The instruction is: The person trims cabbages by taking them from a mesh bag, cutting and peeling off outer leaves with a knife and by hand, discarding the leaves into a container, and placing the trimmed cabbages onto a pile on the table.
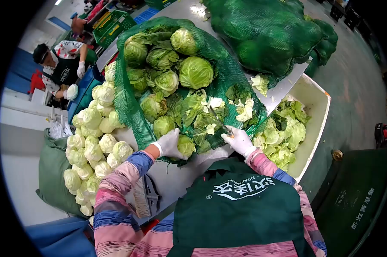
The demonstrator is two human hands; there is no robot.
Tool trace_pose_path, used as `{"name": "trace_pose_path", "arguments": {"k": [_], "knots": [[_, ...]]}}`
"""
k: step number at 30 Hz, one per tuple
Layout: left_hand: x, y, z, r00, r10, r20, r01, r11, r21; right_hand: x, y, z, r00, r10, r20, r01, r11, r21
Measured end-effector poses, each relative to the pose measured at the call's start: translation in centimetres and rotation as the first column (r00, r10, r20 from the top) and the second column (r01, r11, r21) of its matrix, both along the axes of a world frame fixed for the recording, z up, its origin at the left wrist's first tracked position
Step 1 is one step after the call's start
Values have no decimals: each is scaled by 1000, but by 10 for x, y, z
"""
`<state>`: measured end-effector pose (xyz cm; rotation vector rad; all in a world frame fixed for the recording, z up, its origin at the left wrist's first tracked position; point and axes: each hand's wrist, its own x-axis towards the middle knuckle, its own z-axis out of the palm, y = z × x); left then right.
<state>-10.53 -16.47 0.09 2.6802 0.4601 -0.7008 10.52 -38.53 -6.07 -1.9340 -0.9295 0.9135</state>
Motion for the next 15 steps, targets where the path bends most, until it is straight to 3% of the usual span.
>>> {"name": "trace_pose_path", "arguments": {"k": [1, 3, 5, 7, 9, 11, 13, 15], "knots": [[0, 1, -1, 998, 47, -42, -50, 996, -73, 5, -4, -2, 1000, -25, 4, 25, 1000, -10], [6, 7, -4, 996, 35, -81, -43, 994, -99, 12, -14, -6, 973, -106, -207, 107, 994, -7], [17, 9, 6, 982, 59, -177, -84, 987, -139, 15, -22, -4, 970, -128, -208, 139, 989, 39], [16, 4, 5, 989, -9, -148, -5, 996, -94, 20, -35, 3, 940, -208, -270, 219, 976, 11], [13, -6, 13, 997, 1, -81, 1, 999, 33, 28, -50, -4, 931, -243, -272, 253, 967, 4], [16, -17, 33, 998, 12, -65, -9, 999, 48, 33, -64, -9, 895, -309, -322, 326, 945, -2], [18, -24, 50, 977, 117, 179, -144, 979, 148, 40, -73, -19, 857, -360, -370, 366, 929, -58], [26, -27, 65, 879, 206, 430, -258, 964, 65, 40, -78, -32, 819, -392, -418, 420, 907, -29]]}}
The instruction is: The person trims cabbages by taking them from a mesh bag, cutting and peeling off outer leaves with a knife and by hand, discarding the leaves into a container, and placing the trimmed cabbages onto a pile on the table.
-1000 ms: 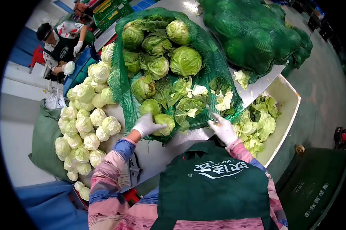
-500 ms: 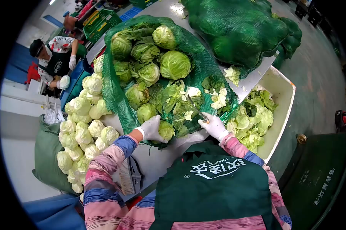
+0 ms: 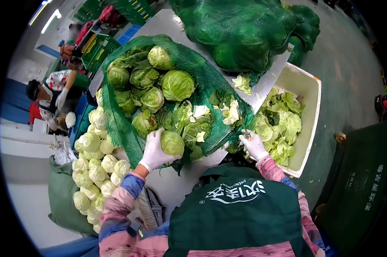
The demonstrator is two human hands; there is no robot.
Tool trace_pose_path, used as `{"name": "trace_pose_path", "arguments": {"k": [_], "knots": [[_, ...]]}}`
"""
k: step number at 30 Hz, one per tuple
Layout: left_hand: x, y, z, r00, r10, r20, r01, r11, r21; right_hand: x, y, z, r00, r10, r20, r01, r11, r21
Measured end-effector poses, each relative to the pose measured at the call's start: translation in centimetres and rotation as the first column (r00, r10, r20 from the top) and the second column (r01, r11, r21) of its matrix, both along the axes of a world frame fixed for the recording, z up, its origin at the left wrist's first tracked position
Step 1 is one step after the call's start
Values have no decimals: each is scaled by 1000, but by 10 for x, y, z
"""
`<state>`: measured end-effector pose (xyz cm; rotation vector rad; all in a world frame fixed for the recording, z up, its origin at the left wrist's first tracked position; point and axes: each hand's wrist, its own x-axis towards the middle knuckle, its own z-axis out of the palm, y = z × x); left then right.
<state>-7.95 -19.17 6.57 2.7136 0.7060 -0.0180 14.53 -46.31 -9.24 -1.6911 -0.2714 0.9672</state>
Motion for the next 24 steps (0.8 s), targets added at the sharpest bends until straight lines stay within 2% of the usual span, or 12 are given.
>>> {"name": "trace_pose_path", "arguments": {"k": [3, 4, 5, 6, 8, 10, 12, 13, 14, 16, 19, 24], "knots": [[32, -22, 30, 958, -27, 285, 11, 998, 56, 1, 7, 16, 999, 16, 44, -17, 1000, 4], [45, -29, 33, 957, -38, 289, 24, 998, 53, 2, 11, 20, 997, 27, 67, -28, 999, 28], [59, -37, 35, 929, -33, 368, 26, 999, 23, 4, 17, 25, 995, 47, 87, -44, 998, -43], [74, -44, 34, 895, -25, 445, 33, 999, -11, 7, 22, 19, 967, 71, 244, -54, 995, -78], [106, -60, 21, 879, 54, 474, 28, 986, -165, 12, 29, 55, 908, 143, 393, -25, 956, -292], [138, -70, -11, 837, 80, 541, 99, 951, -294, 19, 28, 62, 895, 64, 441, 66, 960, -273], [163, -81, -52, 848, 179, 498, 41, 916, -400, 26, 25, 45, 837, -144, 529, 252, 958, -138], [173, -87, -69, 851, 282, 443, 30, 816, -577, 30, 17, 34, 779, -219, 587, 265, 964, 9], [179, -83, -106, 854, 318, 411, 1, 790, -613, 32, 11, 28, 708, -214, 673, 269, 963, 24], [181, -92, -105, 862, 397, 316, -113, 757, -643, 35, -4, 44, 813, 24, 582, 149, 957, -248], [179, -77, -130, 899, 361, 249, -133, 765, -630, 29, -7, 38, 774, 147, 616, 73, 945, -318], [186, -80, -135, 896, 369, 249, -120, 739, -664, 19, 2, 34, 731, 190, 655, -16, 965, -262]]}}
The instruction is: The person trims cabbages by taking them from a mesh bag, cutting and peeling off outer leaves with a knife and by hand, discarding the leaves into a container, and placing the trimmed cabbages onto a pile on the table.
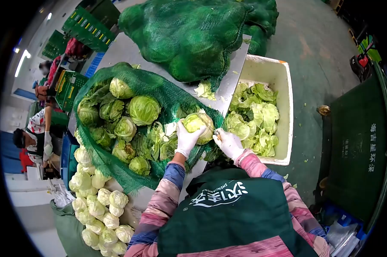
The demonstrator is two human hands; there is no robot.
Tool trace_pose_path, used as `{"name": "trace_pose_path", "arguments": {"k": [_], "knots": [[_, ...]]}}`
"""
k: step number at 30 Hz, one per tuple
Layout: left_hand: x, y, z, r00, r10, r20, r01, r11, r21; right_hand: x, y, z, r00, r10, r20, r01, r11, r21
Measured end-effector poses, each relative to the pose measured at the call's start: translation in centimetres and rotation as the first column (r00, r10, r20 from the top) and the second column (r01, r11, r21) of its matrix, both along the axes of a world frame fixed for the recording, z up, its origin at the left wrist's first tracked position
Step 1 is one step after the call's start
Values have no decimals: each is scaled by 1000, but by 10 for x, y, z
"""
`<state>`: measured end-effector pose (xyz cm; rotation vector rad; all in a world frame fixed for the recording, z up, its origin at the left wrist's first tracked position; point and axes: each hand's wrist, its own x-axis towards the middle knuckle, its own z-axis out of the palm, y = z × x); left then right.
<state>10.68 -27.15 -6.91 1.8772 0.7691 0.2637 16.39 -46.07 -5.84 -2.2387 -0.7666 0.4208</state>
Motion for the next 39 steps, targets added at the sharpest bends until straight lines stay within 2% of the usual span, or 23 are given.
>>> {"name": "trace_pose_path", "arguments": {"k": [5, 7, 10, 12, 14, 15, 16, 18, 19, 20, 22, 23, 24, 25, 26, 28, 29, 30, 32, 33, 34, 37, 39], "knots": [[-1, -5, 5, 999, -35, -30, 36, 998, 51, 5, 5, -3, 999, 29, -15, -31, 991, -129], [-1, -9, 11, 996, -42, -76, 55, 982, 179, 7, 9, -4, 1000, 26, -15, -28, 977, -210], [-2, -15, 15, 999, -9, -52, 17, 987, 160, 9, 11, 0, 999, 39, -22, -43, 968, -248], [-3, -23, 15, 999, 10, -51, -2, 988, 151, 12, 13, -1, 997, 44, -56, -58, 957, -283], [-6, -36, 19, 997, 2, -76, 18, 962, 272, 23, 17, -28, 981, 44, -190, -117, 911, -395], [-11, -41, 15, 999, -46, -11, 47, 940, 337, 30, 23, -39, 960, -62, -275, -64, 903, -425], [-19, -43, 15, 999, -50, 17, 41, 940, 339, 35, 24, -51, 964, -12, -265, -100, 909, -405], [-39, -28, 2, 982, 4, 190, -7, 1000, 10, 35, 23, -37, 913, 15, -409, -166, 926, -339], [-53, -20, 4, 990, 3, 144, -9, 999, 39, 29, 18, -44, 912, 22, -410, -174, 926, -336], [-67, -8, -3, 999, -32, 24, 26, 976, 216, 23, 15, -53, 938, 18, -347, -120, 953, -277], [-90, -2, -13, 996, 70, 47, -66, 996, -68, 4, 15, -48, 958, 5, -287, -58, 982, -178], [-92, -6, 2, 996, 82, 38, -79, 995, -65, -2, 19, -30, 941, -14, -339, -33, 991, -132], [-89, -15, 29, 986, 166, -21, -161, 907, -388, -10, 24, -21, 918, -32, -394, -5, 996, -92], [-85, -21, 44, 968, 229, -98, -236, 711, -662, -16, 28, -24, 941, 19, -338, -39, 998, -54], [-77, -21, 40, 966, 237, -101, -243, 711, -660, -16, 32, -23, 940, 27, -340, -47, 998, -52], [-63, -20, 27, 891, 431, -141, -411, 638, -651, -14, 34, -19, 936, 82, -343, -110, 992, -64], [-63, -14, 23, 907, 405, -118, -377, 653, -657, -13, 33, -17, 974, 94, -207, -104, 994, -38], [-63, -8, 21, 907, 406, -114, -374, 652, -659, -11, 32, -14, 975, 95, -202, -105, 994, -40], [-65, -1, 23, 915, 356, -191, -386, 633, -671, -11, 32, 3, 988, -54, -144, 66, 995, 78], [-67, 0, 21, 924, 339, -178, -368, 657, -658, -10, 35, 4, 998, -30, -50, 39, 984, 173], [-66, -1, 23, 924, 338, -178, -367, 656, -659, -9, 38, 5, 998, -31, -50, 39, 984, 172], [-60, -10, 28, 913, 370, -172, -393, 683, -616, -6, 52, 3, 974, 223, -45, -227, 969, -100], [-61, -14, 31, 911, 378, -166, -398, 692, -603, -6, 63, -7, 970, 241, -38, -244, 957, -158]]}}
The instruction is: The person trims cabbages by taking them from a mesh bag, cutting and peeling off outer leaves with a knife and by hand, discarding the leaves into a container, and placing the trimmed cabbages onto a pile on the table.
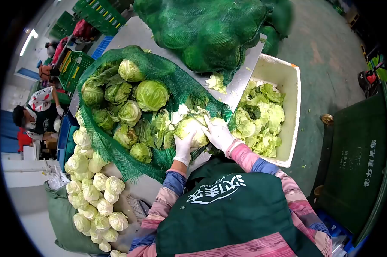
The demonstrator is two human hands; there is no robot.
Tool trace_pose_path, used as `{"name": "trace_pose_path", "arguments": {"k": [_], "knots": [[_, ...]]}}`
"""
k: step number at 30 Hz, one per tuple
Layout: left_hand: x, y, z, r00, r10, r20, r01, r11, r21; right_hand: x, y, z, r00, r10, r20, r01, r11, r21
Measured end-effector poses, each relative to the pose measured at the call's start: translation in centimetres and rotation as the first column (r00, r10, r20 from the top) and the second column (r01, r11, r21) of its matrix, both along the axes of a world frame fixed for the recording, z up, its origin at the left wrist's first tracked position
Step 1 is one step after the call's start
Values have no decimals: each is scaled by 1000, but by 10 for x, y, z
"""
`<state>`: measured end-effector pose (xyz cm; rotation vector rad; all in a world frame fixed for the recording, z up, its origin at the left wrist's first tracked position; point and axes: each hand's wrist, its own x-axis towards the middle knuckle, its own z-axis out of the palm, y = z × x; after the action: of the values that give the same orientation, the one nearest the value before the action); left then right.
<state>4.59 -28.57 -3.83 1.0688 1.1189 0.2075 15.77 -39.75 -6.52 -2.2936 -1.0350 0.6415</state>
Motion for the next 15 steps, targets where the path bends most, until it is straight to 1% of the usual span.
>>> {"name": "trace_pose_path", "arguments": {"k": [1, 2, 3, 5, 6, 7, 8, 9, 10, 11, 13, 14, 15], "knots": [[-1, -1, 0, 1000, 5, -4, -5, 1000, 19, 1, 4, 2, 1000, 20, 17, -19, 998, -56], [-2, 0, 0, 1000, 6, -3, -6, 1000, 18, 4, 5, 6, 1000, 26, -16, -28, 994, -105], [-3, 2, -1, 999, -6, 33, 6, 1000, 7, 9, 7, 5, 1000, 27, -16, -29, 994, -108], [-11, 4, -13, 998, -12, 69, 13, 1000, -10, 19, 8, -3, 987, -54, -149, 48, 998, -43], [-15, 7, -28, 982, -69, 174, 62, 997, 41, 24, 8, -21, 974, -107, -199, 119, 992, 47], [-21, 11, -41, 953, -127, 275, 103, 990, 99, 34, 9, -21, 945, -188, -267, 146, 975, -169], [-28, 13, -47, 953, -123, 277, 99, 990, 100, 37, 6, -25, 949, -205, -238, 158, 966, -205], [-35, 17, -52, 949, -119, 293, 105, 993, 61, 39, 6, -29, 953, -222, -208, 171, 956, -237], [-37, 19, -47, 945, -112, 308, 111, 994, 20, 37, 6, -29, 953, -216, -212, 171, 962, -212], [-40, 20, -43, 946, -103, 307, 103, 995, 17, 31, 4, -34, 955, -209, -212, 163, 963, -214], [-46, 17, -27, 983, 94, 155, -92, 996, -20, 20, 0, -41, 937, -263, -228, 261, 964, -38], [-44, 15, -16, 991, 87, 100, -88, 996, 9, 17, -3, -41, 915, -293, -276, 290, 956, -55], [-43, 15, -18, 990, 96, 101, -97, 995, 12, 14, -10, -40, 908, -320, -270, 312, 947, -71]]}}
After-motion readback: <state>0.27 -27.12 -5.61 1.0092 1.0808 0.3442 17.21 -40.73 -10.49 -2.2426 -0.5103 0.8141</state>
